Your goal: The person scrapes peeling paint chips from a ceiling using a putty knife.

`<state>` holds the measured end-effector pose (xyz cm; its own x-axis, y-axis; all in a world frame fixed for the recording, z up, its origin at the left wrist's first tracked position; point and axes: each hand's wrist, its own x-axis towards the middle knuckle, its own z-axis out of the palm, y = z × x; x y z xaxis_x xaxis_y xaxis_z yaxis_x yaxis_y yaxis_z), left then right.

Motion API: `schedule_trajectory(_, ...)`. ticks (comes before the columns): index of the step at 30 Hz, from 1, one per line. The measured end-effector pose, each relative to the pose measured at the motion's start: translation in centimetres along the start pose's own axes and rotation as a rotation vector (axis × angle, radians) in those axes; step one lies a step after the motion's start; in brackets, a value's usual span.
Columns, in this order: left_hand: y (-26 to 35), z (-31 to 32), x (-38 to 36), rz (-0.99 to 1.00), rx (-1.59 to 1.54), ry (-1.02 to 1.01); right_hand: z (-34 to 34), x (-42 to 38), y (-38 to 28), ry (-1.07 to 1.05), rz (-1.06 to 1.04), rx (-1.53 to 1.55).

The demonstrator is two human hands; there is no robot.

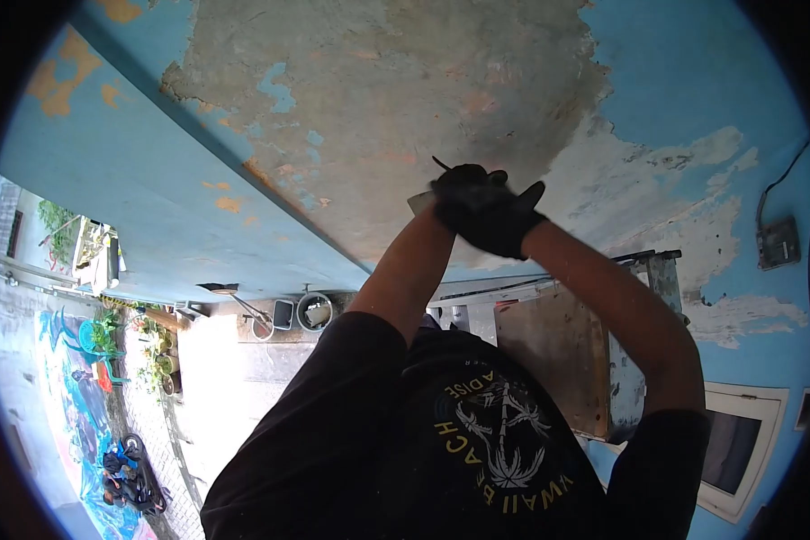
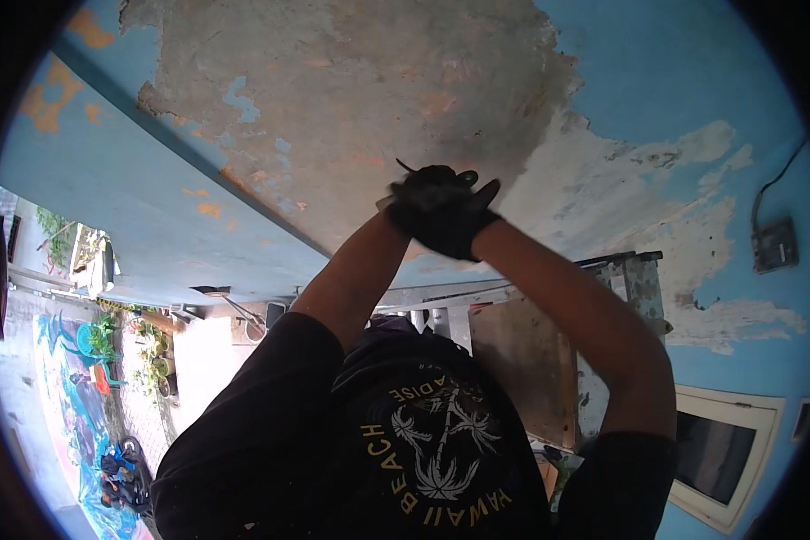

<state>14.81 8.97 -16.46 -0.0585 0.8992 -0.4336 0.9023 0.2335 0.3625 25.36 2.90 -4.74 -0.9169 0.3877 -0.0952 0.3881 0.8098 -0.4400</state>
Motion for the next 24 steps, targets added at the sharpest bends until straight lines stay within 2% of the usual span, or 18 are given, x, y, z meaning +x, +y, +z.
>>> schedule_trajectory(3,0.0,-0.3,-0.4,-0.009,-0.003,0.006,-0.1,-0.6,0.4,-0.159,-0.018,0.128)
schedule_trajectory(5,0.2,-0.9,0.1,-0.087,-0.070,-0.121,0.4,-1.3,-0.9,-0.037,-0.157,0.021)
schedule_trajectory(9,-0.2,-0.1,0.4,-0.034,0.059,-0.042,1.5,-3.0,-4.1,0.235,-0.417,-0.168)
schedule_trajectory(10,-0.2,-0.2,0.4,0.152,0.156,0.083,1.6,-1.9,0.6,0.167,-0.261,0.097)
schedule_trajectory(11,-0.3,0.4,0.7,0.337,0.249,0.202,-0.4,-1.1,2.8,-0.030,0.095,0.251)
schedule_trajectory(12,-0.6,1.3,1.2,0.343,0.255,0.204,-0.1,-1.2,3.6,0.049,0.148,0.140)
schedule_trajectory(13,-0.8,1.8,2.0,0.346,0.172,0.258,0.1,-1.6,0.9,0.062,-0.040,-0.120)
schedule_trajectory(14,-0.8,2.2,2.8,0.343,0.081,0.307,0.3,-2.1,-1.3,0.054,-0.133,-0.250)
schedule_trajectory(15,1.0,0.4,1.4,0.230,0.117,0.229,0.4,-2.6,-3.4,0.058,-0.228,-0.380)
schedule_trajectory(19,1.3,0.5,1.5,0.122,0.334,0.214,0.2,-3.4,-5.6,0.317,-0.638,-0.254)
schedule_trajectory(20,1.3,0.8,1.4,0.149,0.312,0.207,0.6,-2.0,-1.2,0.223,-0.248,-0.150)
schedule_trajectory(21,1.4,0.9,1.2,0.168,0.282,0.216,0.0,0.4,3.8,-0.167,0.148,0.323)
schedule_trajectory(22,1.5,1.1,1.0,0.193,0.250,0.242,-0.1,0.0,2.5,-0.158,0.145,0.323)
schedule_trajectory(24,1.9,0.5,0.0,0.219,0.183,0.314,-0.5,-2.3,-3.1,-0.074,-0.091,-0.060)
